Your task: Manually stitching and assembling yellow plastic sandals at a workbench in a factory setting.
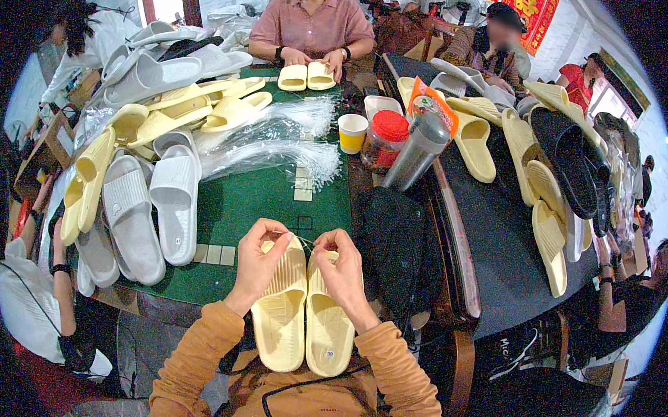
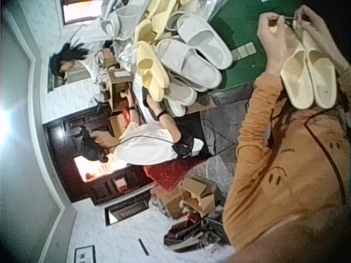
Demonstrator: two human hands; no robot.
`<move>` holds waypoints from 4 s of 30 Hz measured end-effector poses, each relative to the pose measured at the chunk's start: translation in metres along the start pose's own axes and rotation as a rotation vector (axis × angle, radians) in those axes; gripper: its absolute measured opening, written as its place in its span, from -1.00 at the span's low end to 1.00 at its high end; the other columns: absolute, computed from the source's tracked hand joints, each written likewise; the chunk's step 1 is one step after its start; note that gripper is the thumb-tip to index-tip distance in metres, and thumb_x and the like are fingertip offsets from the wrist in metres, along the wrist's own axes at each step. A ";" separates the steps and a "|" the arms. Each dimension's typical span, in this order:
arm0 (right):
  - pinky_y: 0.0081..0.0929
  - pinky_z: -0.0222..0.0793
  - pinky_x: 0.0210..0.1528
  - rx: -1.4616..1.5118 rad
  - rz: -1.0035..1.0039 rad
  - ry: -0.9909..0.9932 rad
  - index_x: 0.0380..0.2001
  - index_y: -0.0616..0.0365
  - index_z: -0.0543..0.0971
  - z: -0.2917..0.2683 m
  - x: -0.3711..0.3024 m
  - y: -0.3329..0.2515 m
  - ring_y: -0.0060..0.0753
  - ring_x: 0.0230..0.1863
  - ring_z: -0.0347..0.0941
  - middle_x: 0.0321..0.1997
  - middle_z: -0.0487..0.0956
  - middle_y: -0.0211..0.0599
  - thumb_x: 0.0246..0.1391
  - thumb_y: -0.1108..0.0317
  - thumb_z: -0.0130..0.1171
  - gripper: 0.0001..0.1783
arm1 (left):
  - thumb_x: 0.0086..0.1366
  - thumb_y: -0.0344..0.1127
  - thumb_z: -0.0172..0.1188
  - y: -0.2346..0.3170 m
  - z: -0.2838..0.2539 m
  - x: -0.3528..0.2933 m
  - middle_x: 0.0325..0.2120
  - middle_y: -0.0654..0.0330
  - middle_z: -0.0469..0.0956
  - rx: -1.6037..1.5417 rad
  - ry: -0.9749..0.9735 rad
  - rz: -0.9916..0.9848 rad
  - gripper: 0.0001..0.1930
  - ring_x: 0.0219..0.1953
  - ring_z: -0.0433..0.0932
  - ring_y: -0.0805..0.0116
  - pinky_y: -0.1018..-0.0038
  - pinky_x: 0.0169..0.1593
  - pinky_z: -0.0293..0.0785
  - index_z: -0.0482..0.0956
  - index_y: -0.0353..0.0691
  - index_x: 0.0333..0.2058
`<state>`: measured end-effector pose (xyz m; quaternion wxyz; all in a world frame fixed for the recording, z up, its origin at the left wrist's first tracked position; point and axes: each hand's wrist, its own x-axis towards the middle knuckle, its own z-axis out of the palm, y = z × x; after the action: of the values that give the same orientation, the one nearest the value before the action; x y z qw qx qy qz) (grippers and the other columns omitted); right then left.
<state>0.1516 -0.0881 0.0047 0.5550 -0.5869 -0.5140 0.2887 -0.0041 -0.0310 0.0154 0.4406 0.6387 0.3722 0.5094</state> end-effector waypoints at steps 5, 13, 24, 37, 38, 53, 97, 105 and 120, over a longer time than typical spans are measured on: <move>-0.44 0.43 -0.11 0.016 -0.010 0.003 -0.35 0.25 0.43 0.000 0.000 0.000 -0.43 -0.26 0.49 -0.33 0.55 -0.28 0.11 0.50 0.12 -0.92 | 0.24 -0.48 0.28 -0.003 0.000 0.001 -0.44 0.27 0.57 -0.038 0.012 0.009 -0.91 -0.38 0.51 0.54 0.55 -0.24 0.46 0.55 -0.33 -0.31; -0.51 0.47 -0.25 -0.026 -0.035 -0.062 -0.26 0.26 0.47 0.001 -0.001 -0.005 -0.52 -0.26 0.48 -0.33 0.53 -0.33 0.18 0.47 0.12 -0.90 | 0.24 -0.48 0.27 -0.003 -0.001 0.000 -0.40 0.24 0.61 -0.021 -0.051 -0.013 -0.92 -0.37 0.53 0.52 0.55 -0.22 0.47 0.58 -0.33 -0.31; -0.46 0.40 -0.17 -0.003 0.009 -0.028 -0.34 0.25 0.40 -0.003 -0.002 -0.005 -0.46 -0.29 0.43 -0.38 0.48 -0.31 0.15 0.45 0.05 -0.91 | 0.26 -0.49 0.25 -0.006 0.000 0.001 -0.39 0.25 0.61 -0.043 -0.025 0.022 -0.92 -0.36 0.53 0.53 0.56 -0.22 0.48 0.58 -0.33 -0.27; -0.49 0.38 -0.15 0.064 0.022 0.026 -0.34 0.24 0.39 -0.003 -0.001 -0.001 -0.48 -0.31 0.40 -0.38 0.47 -0.33 0.18 0.47 0.05 -0.92 | 0.36 -0.43 0.14 -0.007 -0.002 0.002 -0.38 0.25 0.61 -0.159 -0.146 -0.068 -0.90 -0.30 0.55 0.52 0.55 -0.15 0.47 0.58 -0.34 -0.25; -0.50 0.38 -0.15 0.062 0.029 0.020 -0.33 0.25 0.40 -0.002 -0.001 -0.001 -0.49 -0.31 0.40 -0.38 0.47 -0.33 0.18 0.48 0.06 -0.93 | 0.37 -0.44 0.13 -0.007 -0.002 0.002 -0.38 0.25 0.61 -0.133 -0.156 -0.066 -0.90 -0.30 0.55 0.52 0.55 -0.15 0.46 0.58 -0.34 -0.24; -0.51 0.41 -0.11 0.020 -0.050 0.002 -0.28 0.28 0.51 0.000 -0.001 -0.001 -0.49 -0.24 0.48 -0.28 0.53 -0.31 0.15 0.53 0.11 -0.93 | 0.31 -0.44 0.21 -0.010 -0.003 0.001 -0.36 0.25 0.62 -0.093 -0.174 -0.060 -0.88 -0.31 0.57 0.52 0.54 -0.18 0.49 0.59 -0.31 -0.20; -0.49 0.41 -0.15 -0.006 -0.011 -0.008 -0.35 0.26 0.50 -0.001 -0.001 -0.003 -0.47 -0.30 0.48 -0.36 0.53 -0.32 0.10 0.49 0.16 -0.92 | 0.33 -0.45 0.21 -0.011 -0.003 0.001 -0.35 0.26 0.63 -0.160 -0.190 -0.119 -0.91 -0.29 0.60 0.53 0.56 -0.17 0.51 0.59 -0.34 -0.24; -0.51 0.50 -0.19 -0.059 -0.080 -0.083 -0.28 0.27 0.55 -0.001 -0.001 -0.002 -0.46 -0.24 0.47 -0.29 0.51 -0.30 0.15 0.43 0.21 -0.87 | 0.31 -0.45 0.22 -0.012 -0.002 0.001 -0.38 0.25 0.64 -0.127 -0.258 -0.103 -0.92 -0.31 0.59 0.53 0.55 -0.19 0.51 0.60 -0.32 -0.25; -0.48 0.45 -0.14 -0.043 -0.075 -0.026 -0.27 0.27 0.60 0.000 -0.001 0.000 -0.42 -0.26 0.50 -0.28 0.55 -0.26 0.15 0.47 0.22 -0.89 | 0.32 -0.44 0.23 -0.005 -0.003 0.001 -0.35 0.28 0.62 -0.071 -0.219 -0.104 -0.92 -0.30 0.57 0.57 0.57 -0.18 0.50 0.60 -0.32 -0.25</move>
<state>0.1517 -0.0888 0.0049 0.5462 -0.5752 -0.5487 0.2641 -0.0068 -0.0276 0.0108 0.5269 0.6543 0.3362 0.4258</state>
